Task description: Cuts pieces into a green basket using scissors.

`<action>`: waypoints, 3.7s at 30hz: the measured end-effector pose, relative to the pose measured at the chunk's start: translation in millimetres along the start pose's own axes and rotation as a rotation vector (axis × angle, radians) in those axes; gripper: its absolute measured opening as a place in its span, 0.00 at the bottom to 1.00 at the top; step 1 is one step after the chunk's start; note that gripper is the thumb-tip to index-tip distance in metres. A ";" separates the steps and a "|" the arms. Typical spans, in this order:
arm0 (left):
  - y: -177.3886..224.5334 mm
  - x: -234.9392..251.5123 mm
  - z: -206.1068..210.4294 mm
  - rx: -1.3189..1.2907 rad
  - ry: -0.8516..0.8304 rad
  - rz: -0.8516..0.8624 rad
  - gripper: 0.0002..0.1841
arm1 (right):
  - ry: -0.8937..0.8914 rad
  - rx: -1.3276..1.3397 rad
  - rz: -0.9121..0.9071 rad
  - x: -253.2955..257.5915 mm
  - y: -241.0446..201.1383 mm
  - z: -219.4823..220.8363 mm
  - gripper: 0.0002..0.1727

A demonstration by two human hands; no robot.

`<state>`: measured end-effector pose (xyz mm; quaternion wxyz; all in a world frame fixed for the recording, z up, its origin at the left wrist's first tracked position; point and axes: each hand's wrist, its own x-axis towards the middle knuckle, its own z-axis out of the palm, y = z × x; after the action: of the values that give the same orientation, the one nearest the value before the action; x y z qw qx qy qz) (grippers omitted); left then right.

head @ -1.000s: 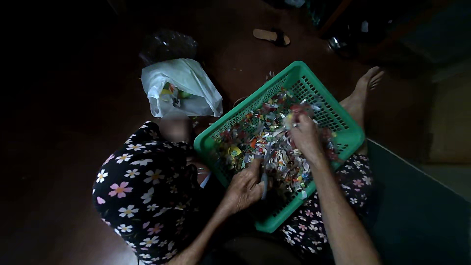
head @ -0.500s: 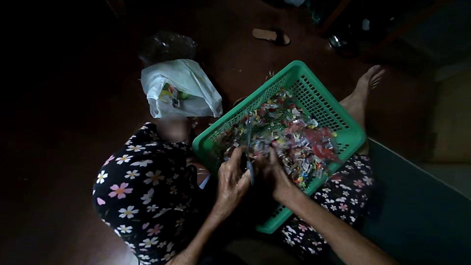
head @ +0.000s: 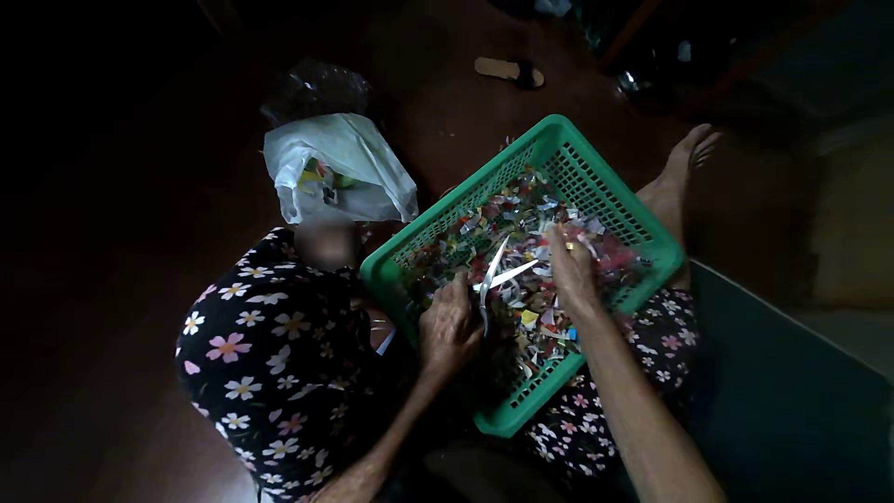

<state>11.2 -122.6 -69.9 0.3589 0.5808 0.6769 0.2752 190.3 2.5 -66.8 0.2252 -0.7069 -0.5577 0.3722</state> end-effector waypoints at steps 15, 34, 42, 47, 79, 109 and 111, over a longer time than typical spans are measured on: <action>22.6 7.9 6.8 0.171 -0.064 0.004 0.13 | 0.148 0.577 0.312 -42.6 -42.6 24.1 0.26; 24.1 9.1 10.1 0.210 -0.103 0.007 0.13 | 0.214 0.589 0.279 -42.9 -37.3 26.1 0.28; 17.1 4.4 8.9 0.090 -0.213 0.064 0.37 | 0.194 0.390 0.135 -53.7 -31.0 19.2 0.26; 24.3 11.1 8.2 0.150 -0.204 -0.006 0.21 | 0.146 0.325 0.122 -56.4 -23.5 34.9 0.21; 8.8 -2.2 -5.5 0.095 -0.032 -0.022 0.30 | -0.139 0.114 -0.038 -24.1 -5.1 -6.9 0.21; 25.7 23.8 0.8 0.032 -0.213 0.115 0.17 | 0.262 0.221 0.127 -55.6 -30.0 13.3 0.33; 21.6 21.1 5.5 -0.004 -0.217 0.098 0.13 | 0.261 0.208 0.118 -55.2 -26.9 8.8 0.37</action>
<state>27.0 -98.3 -59.7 0.4171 0.6390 0.6042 0.2294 161.2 -43.7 -37.3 0.3455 -0.7535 -0.4398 0.3457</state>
